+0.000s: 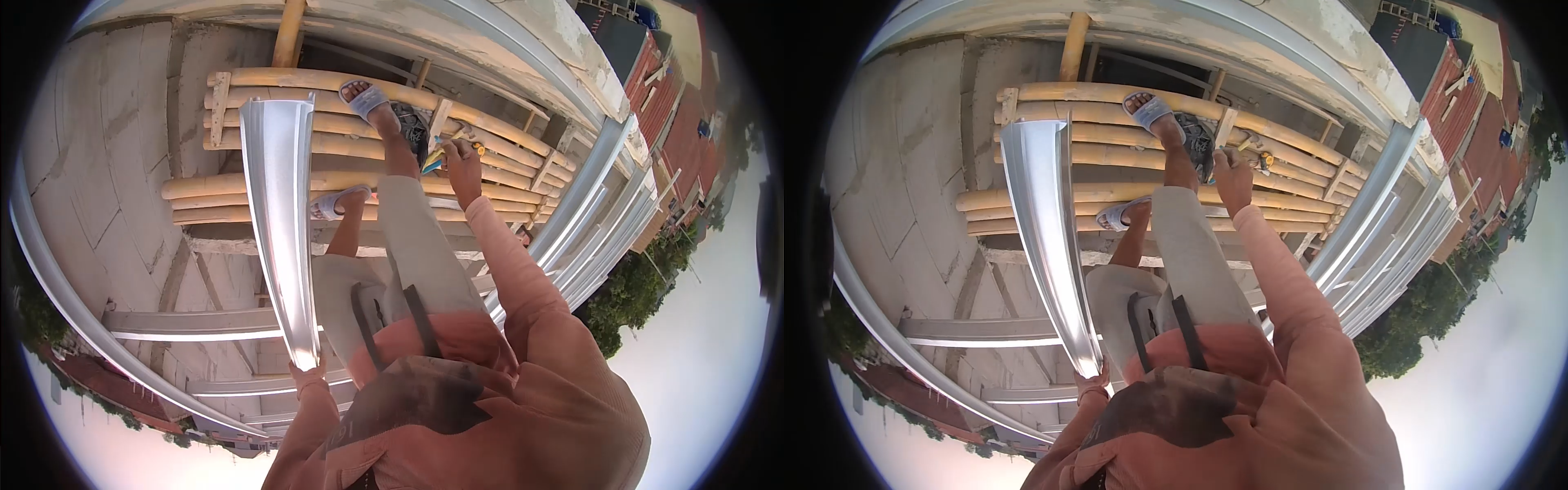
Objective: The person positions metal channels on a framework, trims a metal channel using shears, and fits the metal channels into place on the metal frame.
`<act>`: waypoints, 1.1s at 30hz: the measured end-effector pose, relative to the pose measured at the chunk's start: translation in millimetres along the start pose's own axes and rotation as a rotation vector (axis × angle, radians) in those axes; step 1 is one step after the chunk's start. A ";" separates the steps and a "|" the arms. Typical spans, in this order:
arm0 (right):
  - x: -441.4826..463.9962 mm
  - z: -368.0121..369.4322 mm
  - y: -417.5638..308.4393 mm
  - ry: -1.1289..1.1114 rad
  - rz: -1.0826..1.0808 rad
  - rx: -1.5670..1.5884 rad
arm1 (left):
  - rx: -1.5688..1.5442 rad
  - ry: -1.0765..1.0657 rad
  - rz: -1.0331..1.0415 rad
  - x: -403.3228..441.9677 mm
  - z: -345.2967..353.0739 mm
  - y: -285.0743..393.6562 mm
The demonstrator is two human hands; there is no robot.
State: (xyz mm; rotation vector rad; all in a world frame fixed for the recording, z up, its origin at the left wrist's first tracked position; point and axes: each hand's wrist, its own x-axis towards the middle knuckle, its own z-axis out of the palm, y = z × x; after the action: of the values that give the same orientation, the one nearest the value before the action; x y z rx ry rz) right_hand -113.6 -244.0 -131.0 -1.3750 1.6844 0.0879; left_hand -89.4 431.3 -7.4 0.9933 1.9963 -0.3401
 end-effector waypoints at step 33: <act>92.7 -74.5 293.6 0.087 0.709 0.594 | 0.169 -0.067 -0.036 -1.3 -13.1 12.0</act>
State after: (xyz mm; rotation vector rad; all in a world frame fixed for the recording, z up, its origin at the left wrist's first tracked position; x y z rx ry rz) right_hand -387.8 -245.4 -289.6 -0.3202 1.9876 -0.0697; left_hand -87.5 445.7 2.9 1.0374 1.9514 -0.5620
